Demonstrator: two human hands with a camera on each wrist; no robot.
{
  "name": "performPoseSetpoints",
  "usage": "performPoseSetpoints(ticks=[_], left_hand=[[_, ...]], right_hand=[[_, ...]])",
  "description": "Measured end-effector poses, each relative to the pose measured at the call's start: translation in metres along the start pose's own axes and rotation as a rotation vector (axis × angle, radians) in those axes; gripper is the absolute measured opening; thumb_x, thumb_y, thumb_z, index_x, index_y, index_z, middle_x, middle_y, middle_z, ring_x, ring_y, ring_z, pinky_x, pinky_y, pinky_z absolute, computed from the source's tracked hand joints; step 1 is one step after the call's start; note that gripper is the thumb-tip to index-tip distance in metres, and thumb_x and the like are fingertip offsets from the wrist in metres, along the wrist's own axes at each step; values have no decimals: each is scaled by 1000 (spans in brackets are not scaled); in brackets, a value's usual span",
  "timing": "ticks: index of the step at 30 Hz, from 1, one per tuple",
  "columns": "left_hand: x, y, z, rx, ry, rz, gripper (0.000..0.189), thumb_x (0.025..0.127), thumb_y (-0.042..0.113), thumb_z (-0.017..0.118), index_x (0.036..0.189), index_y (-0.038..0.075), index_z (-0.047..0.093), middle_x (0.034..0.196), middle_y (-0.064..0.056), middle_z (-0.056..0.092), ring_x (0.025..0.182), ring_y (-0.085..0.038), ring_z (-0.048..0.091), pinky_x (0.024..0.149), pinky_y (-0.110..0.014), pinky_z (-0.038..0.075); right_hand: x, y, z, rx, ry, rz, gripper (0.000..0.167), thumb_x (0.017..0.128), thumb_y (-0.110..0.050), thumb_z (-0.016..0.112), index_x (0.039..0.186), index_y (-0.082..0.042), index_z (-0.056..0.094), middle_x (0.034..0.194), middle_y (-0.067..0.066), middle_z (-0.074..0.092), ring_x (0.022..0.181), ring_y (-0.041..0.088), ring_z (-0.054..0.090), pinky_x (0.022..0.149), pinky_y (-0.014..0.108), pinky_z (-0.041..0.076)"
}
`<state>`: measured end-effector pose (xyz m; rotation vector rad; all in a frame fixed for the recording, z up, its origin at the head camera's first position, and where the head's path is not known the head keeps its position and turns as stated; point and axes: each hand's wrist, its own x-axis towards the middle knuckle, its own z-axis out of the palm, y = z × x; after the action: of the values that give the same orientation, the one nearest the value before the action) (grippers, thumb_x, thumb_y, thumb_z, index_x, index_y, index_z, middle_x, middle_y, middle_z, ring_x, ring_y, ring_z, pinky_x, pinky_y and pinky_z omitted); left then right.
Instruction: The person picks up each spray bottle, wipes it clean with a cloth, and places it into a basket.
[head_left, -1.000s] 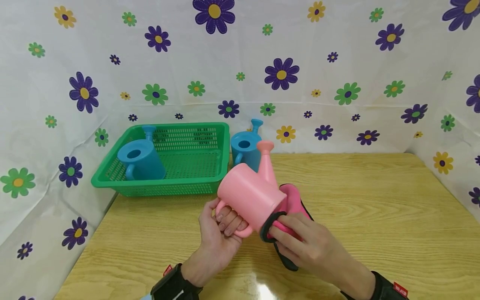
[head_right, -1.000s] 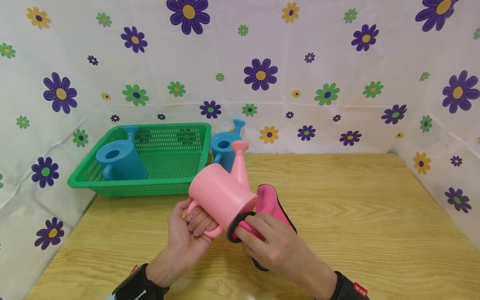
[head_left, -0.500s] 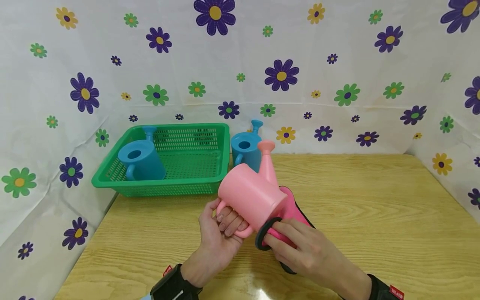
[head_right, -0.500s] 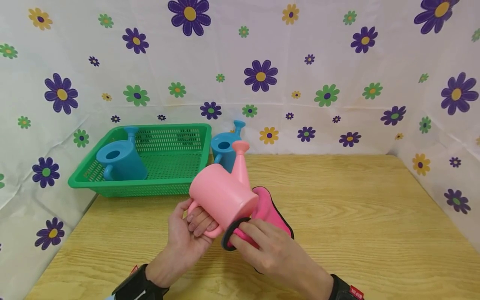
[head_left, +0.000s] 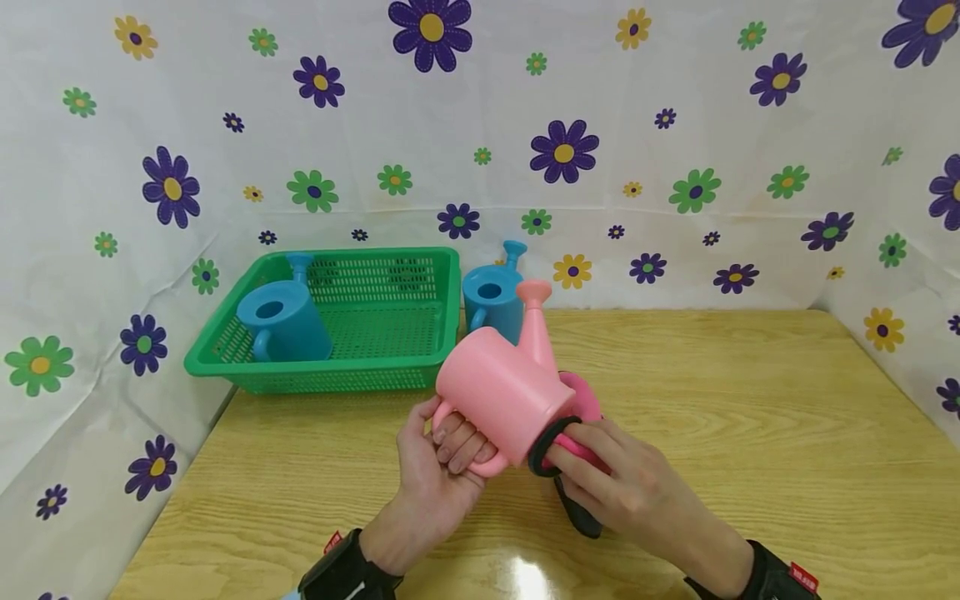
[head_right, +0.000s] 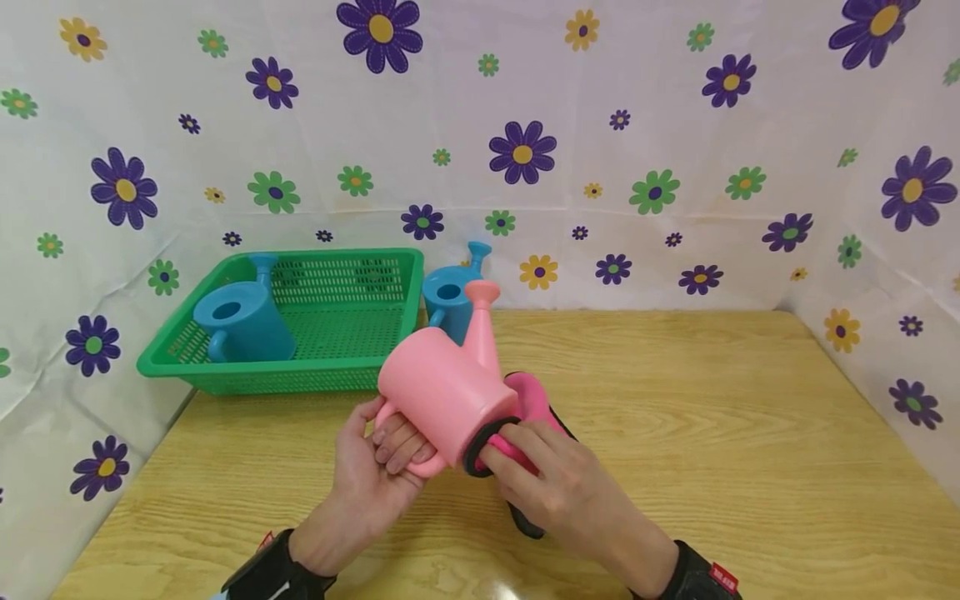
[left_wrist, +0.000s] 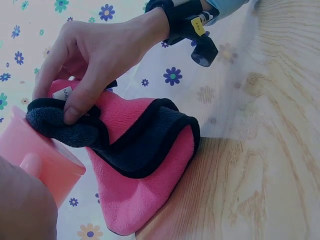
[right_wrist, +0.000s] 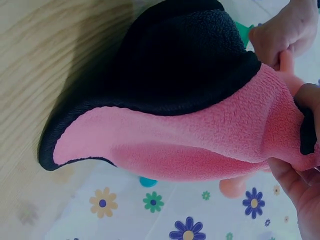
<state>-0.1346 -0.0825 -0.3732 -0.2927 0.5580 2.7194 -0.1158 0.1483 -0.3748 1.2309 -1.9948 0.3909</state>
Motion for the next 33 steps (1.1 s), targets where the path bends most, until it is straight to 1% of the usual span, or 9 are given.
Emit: performPoseSetpoints(ticks=[6,11,18,21,25,33], left_hand=[[0,1,-1,8,2,-2,47,104,38,36,61,21,26,52,9,26,43,-7,26,51,-23,24],[0,2,-2,16,10,-5,46,104,38,35,62,21,25,53,9,26,44,-8,24,52,-23,24],[0,2,-3,22,9,-1,45,104,37,34,62,21,25,52,8,26,44,-8,25,53,-24,25],[0,2,-3,32,12,2,46,104,38,35,62,21,25,52,8,26,44,-8,25,52,-24,26],[-1,2,-2,38,16,4,46,104,38,35,62,22,25,52,8,26,44,-8,25,53,-24,26],[-2,1,-3,53,5,5,46,104,37,33,62,22,25,52,8,25,44,-8,25,53,-24,25]], right_hand=[[-3,10,-2,-3,-5,44,39,109,-32,42,114,-7,71,107,11,67,93,23,67,77,37,62],[-6,17,-4,-27,-10,84,42,109,-34,39,116,-7,71,109,12,66,94,23,67,76,38,62],[-9,28,-5,-19,4,129,37,107,-32,45,115,-6,72,110,14,66,94,25,67,74,41,62],[-12,32,-7,-9,-16,161,38,107,-32,45,115,-6,72,110,14,66,95,25,66,76,41,62],[-15,35,-9,-12,-53,205,42,106,-35,43,114,-5,72,111,15,66,97,24,65,79,40,62],[-17,36,-9,-30,-59,218,42,107,-35,43,114,-6,72,112,14,66,98,24,65,79,39,62]])
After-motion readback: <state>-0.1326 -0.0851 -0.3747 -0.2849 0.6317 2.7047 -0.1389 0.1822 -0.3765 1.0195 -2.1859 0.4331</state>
